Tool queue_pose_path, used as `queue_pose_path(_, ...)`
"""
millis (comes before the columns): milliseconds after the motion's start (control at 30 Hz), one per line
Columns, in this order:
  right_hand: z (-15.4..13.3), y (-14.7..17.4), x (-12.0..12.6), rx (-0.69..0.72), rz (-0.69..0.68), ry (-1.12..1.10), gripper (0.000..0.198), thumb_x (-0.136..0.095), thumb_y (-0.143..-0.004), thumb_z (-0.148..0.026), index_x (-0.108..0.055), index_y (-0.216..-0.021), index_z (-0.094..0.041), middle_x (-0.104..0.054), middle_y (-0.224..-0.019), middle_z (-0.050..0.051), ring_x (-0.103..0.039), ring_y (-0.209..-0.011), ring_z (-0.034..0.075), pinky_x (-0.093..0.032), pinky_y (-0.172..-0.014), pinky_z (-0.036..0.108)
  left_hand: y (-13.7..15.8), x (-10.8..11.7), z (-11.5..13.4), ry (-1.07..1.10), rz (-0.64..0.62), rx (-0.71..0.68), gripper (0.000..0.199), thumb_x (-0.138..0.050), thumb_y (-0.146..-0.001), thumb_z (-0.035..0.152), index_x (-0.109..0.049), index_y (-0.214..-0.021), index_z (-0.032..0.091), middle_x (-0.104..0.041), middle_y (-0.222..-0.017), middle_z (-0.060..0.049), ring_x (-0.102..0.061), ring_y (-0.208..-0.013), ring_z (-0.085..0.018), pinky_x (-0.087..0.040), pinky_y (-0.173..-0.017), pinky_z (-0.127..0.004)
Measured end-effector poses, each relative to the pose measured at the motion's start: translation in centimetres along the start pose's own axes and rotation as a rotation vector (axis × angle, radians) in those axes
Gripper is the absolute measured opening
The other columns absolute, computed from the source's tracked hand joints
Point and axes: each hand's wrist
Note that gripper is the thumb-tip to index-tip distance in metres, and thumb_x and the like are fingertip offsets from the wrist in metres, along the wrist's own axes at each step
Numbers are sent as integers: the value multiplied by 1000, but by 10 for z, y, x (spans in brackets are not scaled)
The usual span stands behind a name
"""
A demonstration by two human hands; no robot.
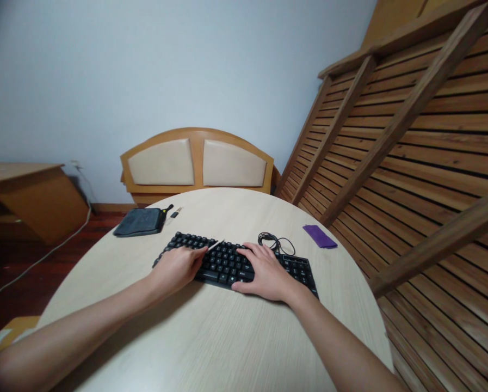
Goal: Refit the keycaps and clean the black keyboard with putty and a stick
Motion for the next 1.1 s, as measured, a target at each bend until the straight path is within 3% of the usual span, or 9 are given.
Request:
queue_pose_path(333, -2, 0, 2, -18, -20, 21, 86, -71, -72, -67, -50, -144, -24, -42, -154, 13, -37, -141, 36, -21, -120, 59, 23, 12, -12, 2, -70, -49, 44, -43, -92, 20, -67, -129, 21, -77, -87, -14, -72, -71, -28, -51, -61, -35)
queue_pose_path(600, -1, 0, 1, -5, -9, 6, 85, -70, -73, -68, -50, -144, -26, -43, -153, 13, -38, -140, 39, -21, -118, 62, 38, 17, -20, 11, -66, -61, 45, -42, -90, 20, -70, -125, 19, -75, -81, -14, -70, -64, -26, -51, -57, -34)
queue_pose_path(800, 0, 0, 1, 1, -20, 27, 86, -69, -74, -69, -49, -145, -25, -42, -154, 13, -37, -140, 37, -21, -119, 59, 47, 20, -30, 12, -74, -66, 44, -45, -91, 20, -69, -127, 21, -77, -90, -13, -72, -69, -25, -51, -59, -31)
queue_pose_path(1100, 1, 0, 1, 12, -10, 26, 86, -69, -74, -70, -50, -144, -25, -43, -153, 12, -39, -138, 37, -26, -117, 56, 61, 40, -47, 60, -162, -61, 42, -44, -93, 23, -71, -124, 21, -78, -86, -10, -70, -63, -20, -48, -59, -27)
Point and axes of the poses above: each hand's wrist, its own y-axis away from the middle knuckle, its own x-axis out of the back of the hand, z = x × y
